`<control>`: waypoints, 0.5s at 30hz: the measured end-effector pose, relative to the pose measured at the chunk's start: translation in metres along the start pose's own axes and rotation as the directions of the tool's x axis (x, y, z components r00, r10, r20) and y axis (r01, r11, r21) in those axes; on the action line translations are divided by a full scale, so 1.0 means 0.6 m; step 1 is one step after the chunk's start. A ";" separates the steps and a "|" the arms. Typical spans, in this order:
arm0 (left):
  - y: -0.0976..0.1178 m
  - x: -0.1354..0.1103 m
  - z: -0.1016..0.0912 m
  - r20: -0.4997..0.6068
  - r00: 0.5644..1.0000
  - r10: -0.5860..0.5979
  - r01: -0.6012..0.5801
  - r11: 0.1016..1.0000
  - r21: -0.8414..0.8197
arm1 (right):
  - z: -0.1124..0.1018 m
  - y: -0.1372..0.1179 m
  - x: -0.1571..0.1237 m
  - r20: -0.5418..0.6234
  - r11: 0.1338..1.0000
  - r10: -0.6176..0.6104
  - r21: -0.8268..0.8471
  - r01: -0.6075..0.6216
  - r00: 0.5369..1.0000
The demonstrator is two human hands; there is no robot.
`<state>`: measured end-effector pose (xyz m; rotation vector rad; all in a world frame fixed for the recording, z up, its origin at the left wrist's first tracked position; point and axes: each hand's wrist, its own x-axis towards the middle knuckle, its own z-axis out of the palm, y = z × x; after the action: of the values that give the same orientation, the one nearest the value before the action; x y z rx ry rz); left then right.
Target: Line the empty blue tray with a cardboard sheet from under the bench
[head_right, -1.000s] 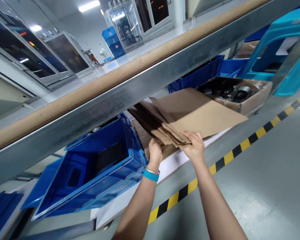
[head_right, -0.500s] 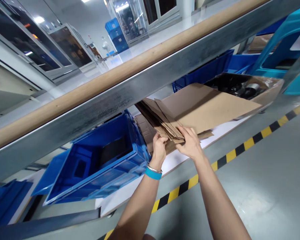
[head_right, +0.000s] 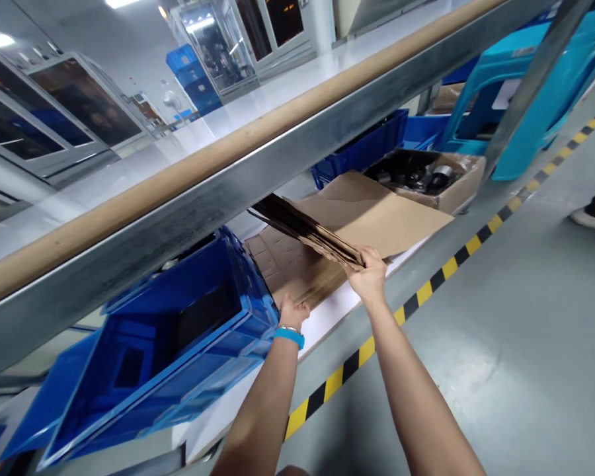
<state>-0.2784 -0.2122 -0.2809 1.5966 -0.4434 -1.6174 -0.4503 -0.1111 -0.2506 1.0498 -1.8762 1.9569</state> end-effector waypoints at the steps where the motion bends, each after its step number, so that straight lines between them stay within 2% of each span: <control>1: 0.003 0.002 0.008 -0.018 1.000 0.009 -0.009 1.000 -0.005 | -0.002 0.000 0.001 0.004 1.000 0.001 0.001 -0.001 1.000; 3: 0.011 -0.003 0.024 -0.037 0.997 0.067 -0.068 0.998 -0.018 | -0.006 -0.003 0.004 0.001 1.000 -0.008 0.000 0.008 1.000; 5: 0.026 -0.019 0.039 -0.025 0.984 0.178 -0.178 0.983 -0.035 | -0.009 -0.010 0.009 -0.019 0.999 -0.053 0.005 0.054 0.998; 8: 0.058 -0.054 0.061 0.052 0.939 0.341 -0.339 0.940 -0.046 | -0.002 -0.023 0.010 -0.019 0.986 -0.169 -0.005 0.169 0.985; 12: 0.101 -0.096 0.077 0.182 0.852 0.491 -0.491 0.870 -0.046 | 0.023 -0.034 -0.007 0.095 0.969 -0.241 -0.022 0.244 0.966; 15: 0.119 -0.115 0.074 0.212 0.815 0.539 -0.543 0.839 -0.044 | 0.042 -0.034 -0.020 0.166 0.956 -0.291 0.002 0.294 0.942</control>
<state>-0.3078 -0.2180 -0.1763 1.1562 -0.9409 -1.3373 -0.4207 -0.1278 -0.2441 1.4303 -1.6964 1.7218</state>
